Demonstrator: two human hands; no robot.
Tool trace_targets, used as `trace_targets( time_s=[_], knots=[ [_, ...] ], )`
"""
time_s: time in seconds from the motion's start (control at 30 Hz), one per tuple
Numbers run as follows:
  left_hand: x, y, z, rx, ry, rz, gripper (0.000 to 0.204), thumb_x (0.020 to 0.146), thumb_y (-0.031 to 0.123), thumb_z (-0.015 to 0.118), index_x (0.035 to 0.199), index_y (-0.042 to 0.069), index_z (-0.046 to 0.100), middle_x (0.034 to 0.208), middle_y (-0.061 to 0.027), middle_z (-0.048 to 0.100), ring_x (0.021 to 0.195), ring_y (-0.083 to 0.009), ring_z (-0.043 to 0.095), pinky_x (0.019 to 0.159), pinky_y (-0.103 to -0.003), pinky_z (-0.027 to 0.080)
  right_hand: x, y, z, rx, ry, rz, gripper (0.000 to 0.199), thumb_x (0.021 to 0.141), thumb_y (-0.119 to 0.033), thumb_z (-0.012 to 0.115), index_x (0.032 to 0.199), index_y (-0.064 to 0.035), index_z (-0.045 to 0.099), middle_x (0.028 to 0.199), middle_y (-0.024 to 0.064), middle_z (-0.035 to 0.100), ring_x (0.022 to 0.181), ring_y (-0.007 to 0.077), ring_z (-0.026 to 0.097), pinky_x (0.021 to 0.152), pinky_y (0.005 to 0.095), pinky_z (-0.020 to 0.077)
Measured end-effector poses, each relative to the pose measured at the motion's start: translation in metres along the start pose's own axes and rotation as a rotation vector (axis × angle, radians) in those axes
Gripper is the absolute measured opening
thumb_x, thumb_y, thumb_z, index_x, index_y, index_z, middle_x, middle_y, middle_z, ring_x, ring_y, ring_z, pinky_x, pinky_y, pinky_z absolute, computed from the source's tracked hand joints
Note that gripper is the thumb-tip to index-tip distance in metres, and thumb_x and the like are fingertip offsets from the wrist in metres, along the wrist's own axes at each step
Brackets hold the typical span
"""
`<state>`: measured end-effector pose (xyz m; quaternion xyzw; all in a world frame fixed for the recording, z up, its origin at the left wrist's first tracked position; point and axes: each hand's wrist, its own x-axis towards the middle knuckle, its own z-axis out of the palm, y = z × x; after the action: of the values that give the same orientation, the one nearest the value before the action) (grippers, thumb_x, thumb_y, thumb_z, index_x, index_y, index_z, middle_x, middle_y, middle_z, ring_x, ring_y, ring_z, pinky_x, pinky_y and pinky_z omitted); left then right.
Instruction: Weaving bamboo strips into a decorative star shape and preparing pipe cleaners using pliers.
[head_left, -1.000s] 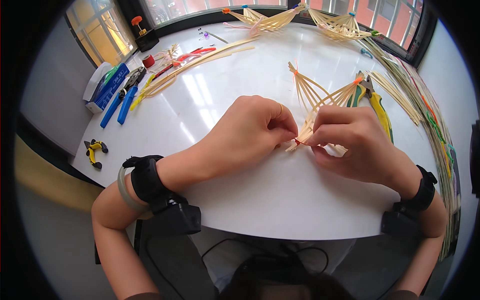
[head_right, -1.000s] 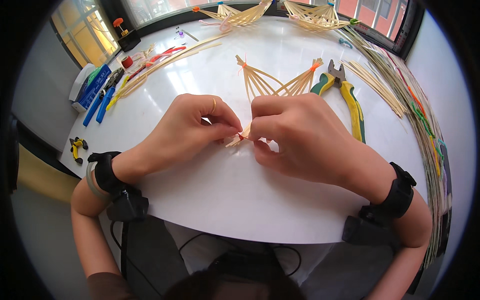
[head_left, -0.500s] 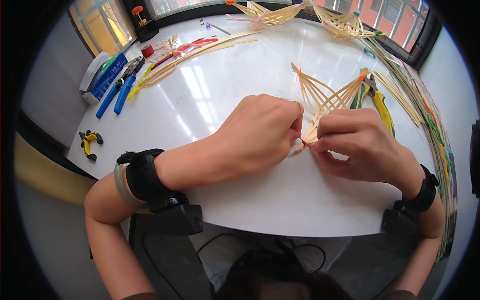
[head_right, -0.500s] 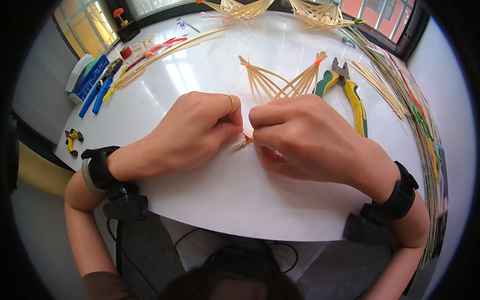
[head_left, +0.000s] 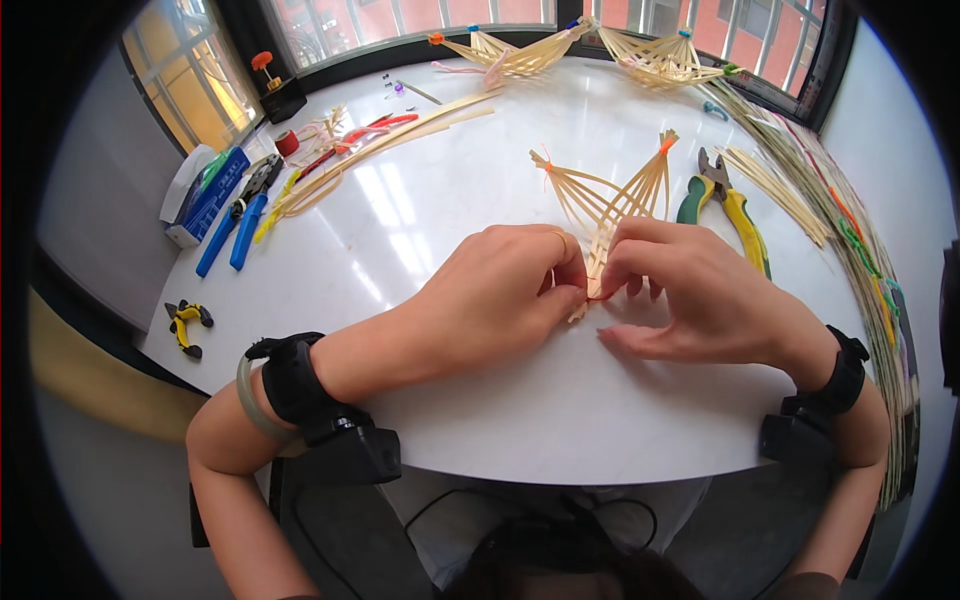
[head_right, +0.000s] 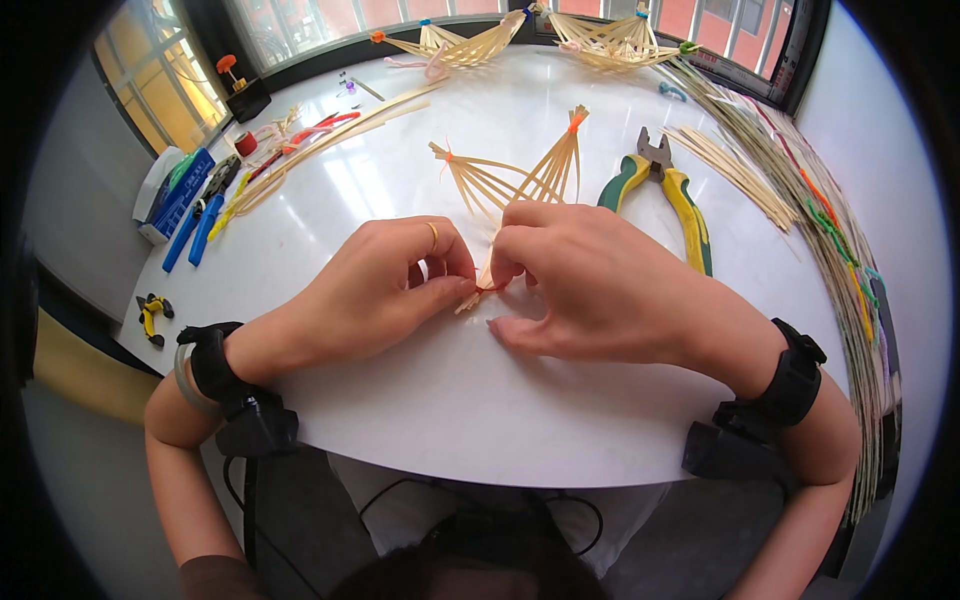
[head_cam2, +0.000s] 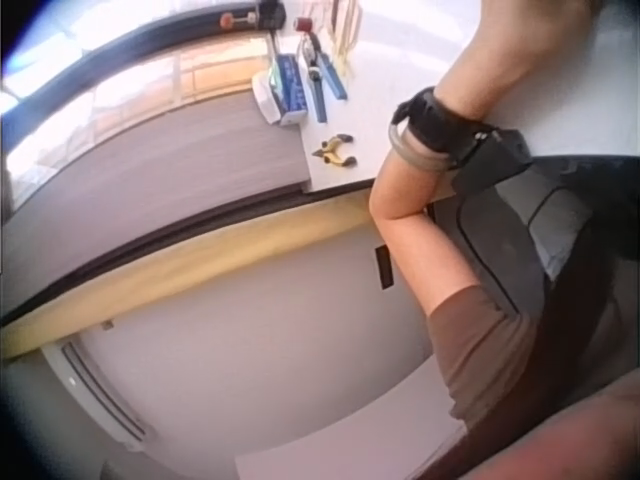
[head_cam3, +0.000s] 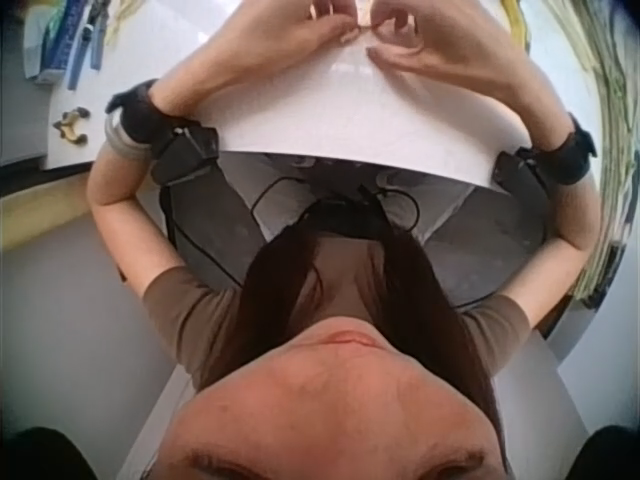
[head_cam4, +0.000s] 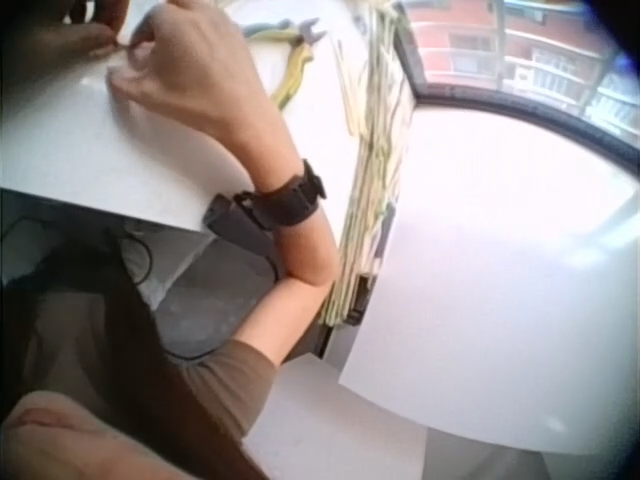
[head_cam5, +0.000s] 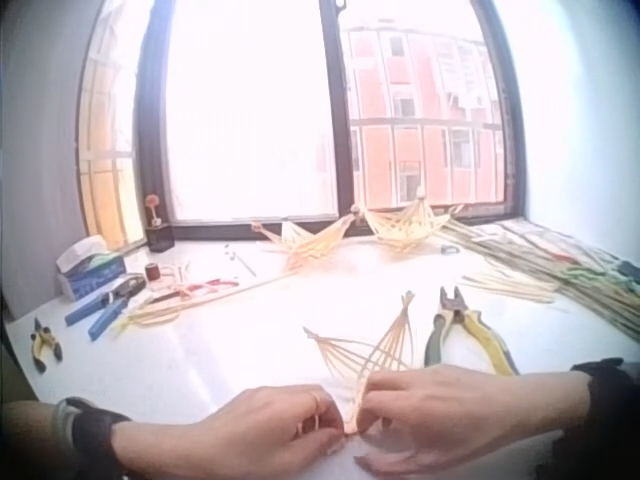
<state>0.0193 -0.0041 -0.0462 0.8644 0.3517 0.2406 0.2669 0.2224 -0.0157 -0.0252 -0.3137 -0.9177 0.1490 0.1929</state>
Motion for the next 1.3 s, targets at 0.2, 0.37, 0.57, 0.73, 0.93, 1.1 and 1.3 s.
trace_targets(
  time_s=[0.2, 0.37, 0.57, 0.73, 0.93, 1.1, 1.3],
  knots=[
    [-0.001, -0.001, -0.002, -0.049, -0.021, 0.017, 0.006, 0.079, 0.005, 0.060, 0.083, 0.001, 0.059, 0.072, -0.0069, 0.058, 0.065, -0.0138, 0.054, 0.060, -0.027, 0.045, 0.000, 0.007, 0.005, -0.008, 0.033, -0.042, 0.012, 0.071, -0.002, 0.067, 0.078, -0.0031, 0.057, 0.078, 0.0086, 0.054, 0.072, 0.0243, 0.056, 0.062, 0.0314, 0.0454],
    [-0.001, -0.005, -0.002, 0.016, 0.028, 0.106, 0.006, 0.078, 0.003, 0.059, 0.083, 0.000, 0.059, 0.073, -0.0107, 0.059, 0.065, -0.0177, 0.056, 0.061, -0.027, 0.045, -0.001, 0.001, 0.001, -0.148, 0.132, -0.093, 0.006, 0.076, -0.008, 0.062, 0.075, -0.0043, 0.056, 0.075, 0.0081, 0.054, 0.068, 0.0268, 0.056, 0.058, 0.0345, 0.0448],
    [-0.001, -0.003, -0.002, 0.017, 0.055, 0.074, 0.009, 0.077, 0.002, 0.059, 0.086, -0.001, 0.059, 0.074, -0.0137, 0.059, 0.067, -0.0220, 0.057, 0.063, -0.030, 0.046, -0.002, -0.006, 0.000, -0.361, 0.124, -0.044, 0.010, 0.075, -0.008, 0.061, 0.070, -0.0048, 0.053, 0.072, 0.0068, 0.051, 0.063, 0.0251, 0.055, 0.052, 0.0343, 0.0422],
    [0.001, -0.007, 0.002, 0.021, 0.073, 0.133, 0.011, 0.076, 0.002, 0.058, 0.087, 0.000, 0.058, 0.074, -0.0144, 0.059, 0.068, -0.0246, 0.057, 0.064, -0.031, 0.046, -0.002, 0.000, -0.001, -0.458, 0.125, -0.127, 0.010, 0.069, -0.005, 0.061, 0.069, -0.0044, 0.052, 0.072, 0.0068, 0.050, 0.063, 0.0242, 0.055, 0.051, 0.0339, 0.0421],
    [0.002, -0.009, 0.003, 0.035, 0.032, 0.119, 0.010, 0.076, 0.004, 0.058, 0.086, 0.000, 0.057, 0.073, -0.0136, 0.058, 0.067, -0.0246, 0.056, 0.063, -0.031, 0.045, -0.004, 0.005, 0.002, -0.417, 0.124, -0.216, 0.012, 0.063, -0.001, 0.061, 0.073, -0.0038, 0.056, 0.077, 0.0057, 0.054, 0.065, 0.0239, 0.057, 0.052, 0.0331, 0.0436],
    [0.002, -0.007, 0.001, -0.014, 0.018, 0.063, 0.010, 0.077, 0.003, 0.057, 0.086, 0.000, 0.057, 0.072, -0.0130, 0.058, 0.065, -0.0225, 0.055, 0.062, -0.030, 0.044, -0.005, 0.010, 0.006, -0.393, 0.165, -0.256, 0.013, 0.062, -0.001, 0.061, 0.074, -0.0031, 0.057, 0.078, 0.0059, 0.056, 0.066, 0.0237, 0.058, 0.052, 0.0326, 0.0440],
    [0.003, -0.002, -0.005, -0.154, -0.010, -0.088, 0.007, 0.081, 0.004, 0.056, 0.085, -0.001, 0.057, 0.070, -0.0069, 0.057, 0.065, -0.0116, 0.054, 0.061, -0.026, 0.045, -0.005, 0.008, 0.005, -0.398, 0.125, -0.114, 0.010, 0.069, -0.002, 0.061, 0.075, -0.0030, 0.053, 0.077, 0.0074, 0.052, 0.063, 0.0249, 0.056, 0.052, 0.0335, 0.0437]
  ],
)
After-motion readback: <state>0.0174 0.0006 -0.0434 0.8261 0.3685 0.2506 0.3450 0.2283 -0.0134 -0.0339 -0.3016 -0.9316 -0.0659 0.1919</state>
